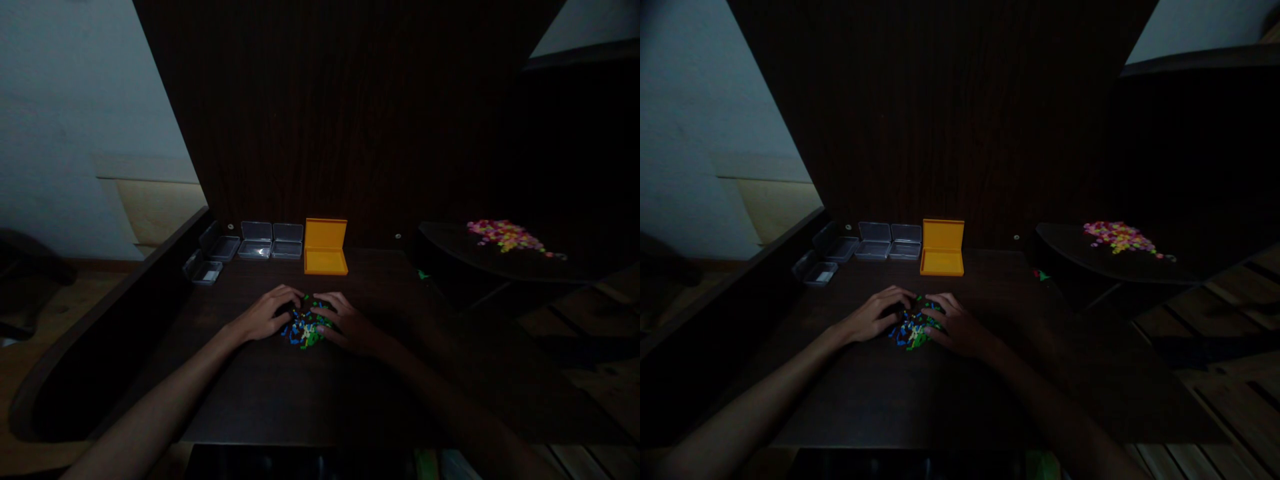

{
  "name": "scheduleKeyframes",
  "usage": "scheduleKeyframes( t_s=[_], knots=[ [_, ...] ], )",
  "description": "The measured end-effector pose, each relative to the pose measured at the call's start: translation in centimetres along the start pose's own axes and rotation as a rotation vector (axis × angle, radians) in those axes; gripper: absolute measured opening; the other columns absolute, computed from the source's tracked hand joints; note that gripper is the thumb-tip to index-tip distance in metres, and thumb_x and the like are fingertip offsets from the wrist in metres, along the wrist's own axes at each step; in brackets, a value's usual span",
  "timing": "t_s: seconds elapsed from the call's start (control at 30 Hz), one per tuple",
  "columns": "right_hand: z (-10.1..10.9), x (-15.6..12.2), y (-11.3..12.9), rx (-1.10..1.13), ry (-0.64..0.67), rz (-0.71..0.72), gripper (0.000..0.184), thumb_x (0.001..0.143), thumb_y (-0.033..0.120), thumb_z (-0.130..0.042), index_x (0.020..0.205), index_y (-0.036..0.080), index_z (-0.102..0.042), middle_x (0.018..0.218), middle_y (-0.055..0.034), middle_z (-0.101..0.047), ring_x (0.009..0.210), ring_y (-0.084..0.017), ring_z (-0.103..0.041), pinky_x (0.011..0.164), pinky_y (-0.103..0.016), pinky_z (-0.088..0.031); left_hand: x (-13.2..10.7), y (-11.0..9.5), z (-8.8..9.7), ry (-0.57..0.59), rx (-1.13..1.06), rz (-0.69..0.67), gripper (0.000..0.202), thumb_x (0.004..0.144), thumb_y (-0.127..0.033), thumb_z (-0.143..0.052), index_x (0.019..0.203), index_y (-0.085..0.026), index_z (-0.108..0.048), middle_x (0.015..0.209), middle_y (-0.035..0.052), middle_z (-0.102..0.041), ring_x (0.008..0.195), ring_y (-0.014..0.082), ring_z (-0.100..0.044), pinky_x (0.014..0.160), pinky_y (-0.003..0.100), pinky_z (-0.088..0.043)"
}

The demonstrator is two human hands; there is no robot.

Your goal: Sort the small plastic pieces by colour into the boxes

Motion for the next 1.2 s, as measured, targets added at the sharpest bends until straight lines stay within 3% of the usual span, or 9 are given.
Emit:
scheduleKeyframes(
  t_s=[0.17,0.33,0.53,0.83,1.2],
  knots=[
    [0.3,0.0,-0.1,0.006,-0.025,-0.012,0.033,0.095,0.034,-0.050,0.123,0.020,-0.058,0.130,-0.0143,-0.051,0.123,-0.027,-0.043,0.103,-0.049,-0.043,0.1,0.1,-0.1,-0.008,0.003,-0.003,0.022,0.082,-0.011,-0.051,0.096,-0.020,-0.065,0.124,0.0065,-0.061,0.116,0.0222,-0.055,0.103,0.040,-0.043],
    [0.0,-0.1,0.7,-0.021,0.023,0.063,0.035,0.095,0.036,-0.049,0.126,0.023,-0.058,0.135,-0.0127,-0.047,0.126,-0.027,-0.039,0.104,-0.051,-0.041,0.2,-0.1,-0.3,-0.004,0.027,0.001,0.021,0.082,-0.014,-0.054,0.096,-0.020,-0.067,0.121,0.0069,-0.062,0.113,0.0227,-0.056,0.102,0.041,-0.044],
    [0.5,-0.1,0.6,-0.007,-0.014,0.050,0.030,0.095,0.036,-0.049,0.116,0.020,-0.062,0.127,-0.0133,-0.052,0.121,-0.026,-0.043,0.101,-0.047,-0.042,0.2,-0.4,-0.2,-0.001,0.011,-0.003,0.033,0.081,-0.016,-0.055,0.113,-0.020,-0.063,0.126,0.0079,-0.060,0.118,0.0237,-0.054,0.105,0.043,-0.042],
    [1.7,-0.8,-1.2,-0.125,-0.188,-0.023,0.025,0.096,0.034,-0.046,0.102,0.021,-0.067,0.115,-0.0112,-0.059,0.106,-0.025,-0.049,0.091,-0.046,-0.040,0.1,-0.7,-1.0,0.033,0.091,-0.014,0.047,0.088,-0.038,-0.058,0.133,-0.025,-0.053,0.141,0.0097,-0.049,0.131,0.0285,-0.041,0.110,0.051,-0.036],
    [1.0,-0.4,-0.8,-0.111,-0.073,-0.009,0.034,0.095,0.039,-0.046,0.119,0.021,-0.062,0.126,-0.0132,-0.054,0.113,-0.027,-0.046,0.095,-0.047,-0.040,-0.1,-1.1,-2.4,0.139,0.190,-0.017,0.052,0.090,-0.048,-0.054,0.138,-0.028,-0.048,0.149,0.0092,-0.040,0.139,0.0331,-0.031,0.113,0.057,-0.026]
  ],
)
Point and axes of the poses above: each hand's wrist, its own x-axis towards the middle knuckle, its own z-axis out of the back of the hand, y = z × x, the point moved 9 cm from there along x, towards the middle knuckle
